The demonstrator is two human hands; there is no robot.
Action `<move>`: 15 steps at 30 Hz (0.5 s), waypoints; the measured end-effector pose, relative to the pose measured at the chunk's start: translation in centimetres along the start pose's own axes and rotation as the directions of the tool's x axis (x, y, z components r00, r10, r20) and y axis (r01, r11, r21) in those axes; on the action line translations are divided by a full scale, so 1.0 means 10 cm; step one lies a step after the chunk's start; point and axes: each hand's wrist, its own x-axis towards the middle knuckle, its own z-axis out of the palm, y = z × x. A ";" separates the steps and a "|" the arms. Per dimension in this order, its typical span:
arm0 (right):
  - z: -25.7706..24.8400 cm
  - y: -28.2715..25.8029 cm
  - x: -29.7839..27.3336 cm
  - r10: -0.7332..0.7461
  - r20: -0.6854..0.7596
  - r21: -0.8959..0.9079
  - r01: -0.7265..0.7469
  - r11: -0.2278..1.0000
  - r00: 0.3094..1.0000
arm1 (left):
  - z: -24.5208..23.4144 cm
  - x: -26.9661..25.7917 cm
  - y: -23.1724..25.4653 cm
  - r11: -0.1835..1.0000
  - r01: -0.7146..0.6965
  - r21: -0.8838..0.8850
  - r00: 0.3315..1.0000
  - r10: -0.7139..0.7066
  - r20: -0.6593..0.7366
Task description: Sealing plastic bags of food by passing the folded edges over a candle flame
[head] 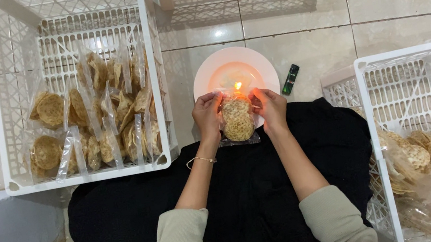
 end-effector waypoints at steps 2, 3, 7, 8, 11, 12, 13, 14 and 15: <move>0.00 0.00 0.00 0.002 -0.003 0.003 -0.002 1.000 1.000 | 0.02 -0.02 0.02 1.000 0.002 0.003 1.000 -0.002 0.001; 0.01 0.00 0.00 0.005 -0.005 0.007 -0.005 1.000 1.000 | 0.03 -0.04 0.04 1.000 0.003 0.006 1.000 -0.003 0.002; -0.03 0.05 0.05 0.000 -0.012 0.010 0.000 1.000 1.000 | 0.02 -0.01 0.00 1.000 -0.007 0.007 1.000 0.007 0.008; -0.04 0.06 0.07 0.002 -0.016 0.008 -0.002 1.000 1.000 | 0.02 -0.02 0.01 1.000 -0.009 0.007 1.000 0.009 0.013; -0.03 0.00 0.01 0.002 -0.022 0.001 -0.002 1.000 1.000 | 0.01 -0.02 -0.01 1.000 -0.003 0.009 1.000 0.003 0.025; -0.02 -0.03 -0.03 0.000 -0.025 -0.003 0.000 1.000 1.000 | 0.00 0.00 -0.02 1.000 0.005 0.012 0.999 -0.005 0.034; -0.03 -0.03 -0.02 0.000 -0.026 -0.003 0.000 1.000 1.000 | 0.00 0.00 -0.03 1.000 0.005 0.012 0.999 -0.005 0.034; -0.03 -0.02 -0.01 0.000 -0.025 0.001 0.000 1.000 1.000 | 0.00 0.00 -0.04 1.000 0.008 0.007 0.999 -0.009 0.044; -0.04 -0.01 0.00 0.000 -0.024 0.005 0.001 1.000 1.000 | 0.00 0.00 -0.04 1.000 0.012 0.002 0.999 -0.012 0.053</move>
